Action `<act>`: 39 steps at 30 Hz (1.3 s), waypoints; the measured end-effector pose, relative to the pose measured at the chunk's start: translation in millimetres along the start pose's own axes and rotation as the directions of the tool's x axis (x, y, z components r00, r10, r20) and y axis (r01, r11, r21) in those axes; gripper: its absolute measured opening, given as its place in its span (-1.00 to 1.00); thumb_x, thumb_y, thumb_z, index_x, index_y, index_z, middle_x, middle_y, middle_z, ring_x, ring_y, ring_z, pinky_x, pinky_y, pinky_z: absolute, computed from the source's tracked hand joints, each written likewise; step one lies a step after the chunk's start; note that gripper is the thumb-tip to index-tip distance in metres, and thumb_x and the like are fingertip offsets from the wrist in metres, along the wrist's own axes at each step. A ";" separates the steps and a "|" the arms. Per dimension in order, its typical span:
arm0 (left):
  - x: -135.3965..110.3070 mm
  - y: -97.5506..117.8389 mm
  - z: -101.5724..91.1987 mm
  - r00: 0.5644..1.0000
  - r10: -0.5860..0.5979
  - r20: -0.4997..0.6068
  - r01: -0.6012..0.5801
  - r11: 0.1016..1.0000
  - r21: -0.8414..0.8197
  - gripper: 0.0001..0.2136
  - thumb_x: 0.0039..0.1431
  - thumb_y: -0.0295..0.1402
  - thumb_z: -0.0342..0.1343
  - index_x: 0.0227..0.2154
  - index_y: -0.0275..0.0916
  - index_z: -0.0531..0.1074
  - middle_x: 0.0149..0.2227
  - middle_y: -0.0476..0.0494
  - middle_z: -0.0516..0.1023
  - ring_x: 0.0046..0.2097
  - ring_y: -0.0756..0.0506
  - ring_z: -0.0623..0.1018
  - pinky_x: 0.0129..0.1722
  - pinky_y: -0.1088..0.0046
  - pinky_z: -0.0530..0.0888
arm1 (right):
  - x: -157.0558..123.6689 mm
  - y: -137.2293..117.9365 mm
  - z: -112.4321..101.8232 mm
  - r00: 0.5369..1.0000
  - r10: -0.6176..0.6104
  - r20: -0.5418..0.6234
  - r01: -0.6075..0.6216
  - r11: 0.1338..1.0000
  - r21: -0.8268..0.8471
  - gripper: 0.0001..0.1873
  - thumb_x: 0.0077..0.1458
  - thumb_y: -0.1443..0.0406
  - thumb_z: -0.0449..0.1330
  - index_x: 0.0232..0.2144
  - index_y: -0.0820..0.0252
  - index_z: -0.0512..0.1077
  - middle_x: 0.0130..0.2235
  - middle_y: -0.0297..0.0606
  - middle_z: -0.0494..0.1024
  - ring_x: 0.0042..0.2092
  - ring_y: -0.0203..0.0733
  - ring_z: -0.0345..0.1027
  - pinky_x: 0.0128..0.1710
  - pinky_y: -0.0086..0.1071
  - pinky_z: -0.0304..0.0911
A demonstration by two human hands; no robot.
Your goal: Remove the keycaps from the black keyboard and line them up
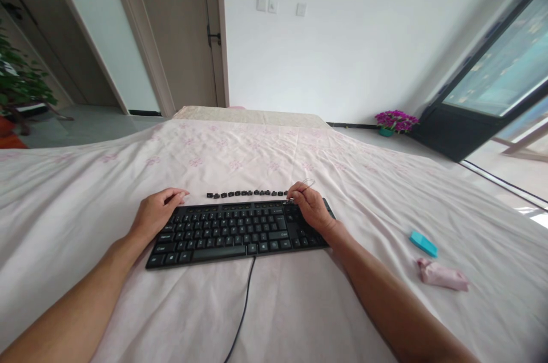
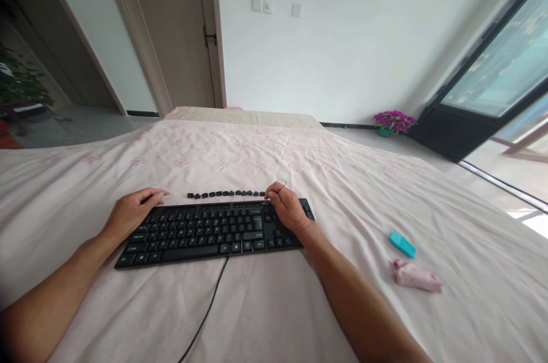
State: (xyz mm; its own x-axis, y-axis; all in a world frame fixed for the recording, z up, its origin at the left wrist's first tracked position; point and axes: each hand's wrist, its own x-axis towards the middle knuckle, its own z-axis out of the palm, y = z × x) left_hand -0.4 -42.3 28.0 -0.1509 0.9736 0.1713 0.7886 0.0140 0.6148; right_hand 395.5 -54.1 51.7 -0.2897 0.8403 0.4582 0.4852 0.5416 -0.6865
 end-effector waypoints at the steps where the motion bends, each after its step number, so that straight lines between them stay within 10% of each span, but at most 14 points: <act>1: -0.8 4.5 -2.2 1.000 0.024 -0.019 -0.024 0.999 0.032 -0.67 0.09 -0.09 -0.03 -0.23 -0.10 0.54 -0.23 -0.02 0.62 -0.18 -0.15 0.55 -0.19 0.45 0.40 | -0.6 -0.3 -0.4 1.000 0.003 -0.015 -0.003 1.000 -0.002 -0.73 0.25 0.23 -0.08 -0.39 0.15 0.35 -0.37 -0.28 0.40 -0.30 -0.22 0.30 -0.20 -0.33 0.23; 7: -15.2 76.0 5.1 0.946 0.310 0.090 -0.312 0.950 0.008 -0.73 0.13 -0.20 -0.01 -0.19 -0.10 0.51 -0.16 -0.03 0.56 -0.23 -0.09 0.53 -0.19 0.46 0.40 | -2.4 -3.8 -0.4 0.999 -0.029 -0.035 0.028 0.999 -0.023 -0.75 0.24 0.25 -0.08 -0.37 0.15 0.35 -0.36 -0.28 0.41 -0.31 -0.22 0.30 -0.21 -0.34 0.22; 12: -26.3 148.0 62.4 0.799 0.539 0.266 -0.516 0.842 -0.158 -0.71 0.08 -0.25 0.13 -0.11 -0.11 0.50 -0.18 -0.12 0.52 -0.25 -0.09 0.52 -0.21 0.44 0.40 | -5.5 -6.3 -1.3 0.996 -0.043 -0.074 0.041 0.999 -0.032 -0.74 0.24 0.22 -0.07 -0.40 0.14 0.35 -0.37 -0.26 0.41 -0.30 -0.19 0.31 -0.20 -0.31 0.22; 16: -23.2 177.4 106.7 0.782 0.559 0.275 -0.500 0.827 -0.258 -0.61 0.00 -0.21 0.22 -0.06 -0.10 0.48 -0.19 -0.13 0.51 -0.31 -0.06 0.51 -0.26 0.44 0.40 | -8.7 -6.9 -4.3 0.988 0.003 -0.157 -0.011 0.999 -0.045 -0.71 0.25 0.19 -0.09 -0.39 0.13 0.35 -0.40 -0.26 0.42 -0.33 -0.19 0.31 -0.23 -0.31 0.23; 39: -18.4 190.7 125.5 0.853 0.438 0.283 -0.346 0.881 -0.322 -0.82 -0.09 -0.31 0.27 -0.34 -0.15 0.57 -0.38 -0.05 0.62 -0.35 -0.05 0.55 -0.37 0.46 0.39 | -9.7 -10.0 -0.4 0.977 -0.183 -0.112 0.185 0.983 0.006 -0.78 0.25 0.26 -0.05 -0.32 0.12 0.38 -0.32 -0.21 0.45 -0.25 -0.18 0.35 -0.19 -0.26 0.28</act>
State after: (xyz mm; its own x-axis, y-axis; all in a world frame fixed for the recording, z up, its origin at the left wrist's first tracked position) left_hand 227.6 -28.9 45.5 0.3859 0.9011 0.1977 0.5551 -0.3980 0.7304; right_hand 393.8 -67.7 54.3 -0.2792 0.7189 0.6366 0.4182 0.6878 -0.5933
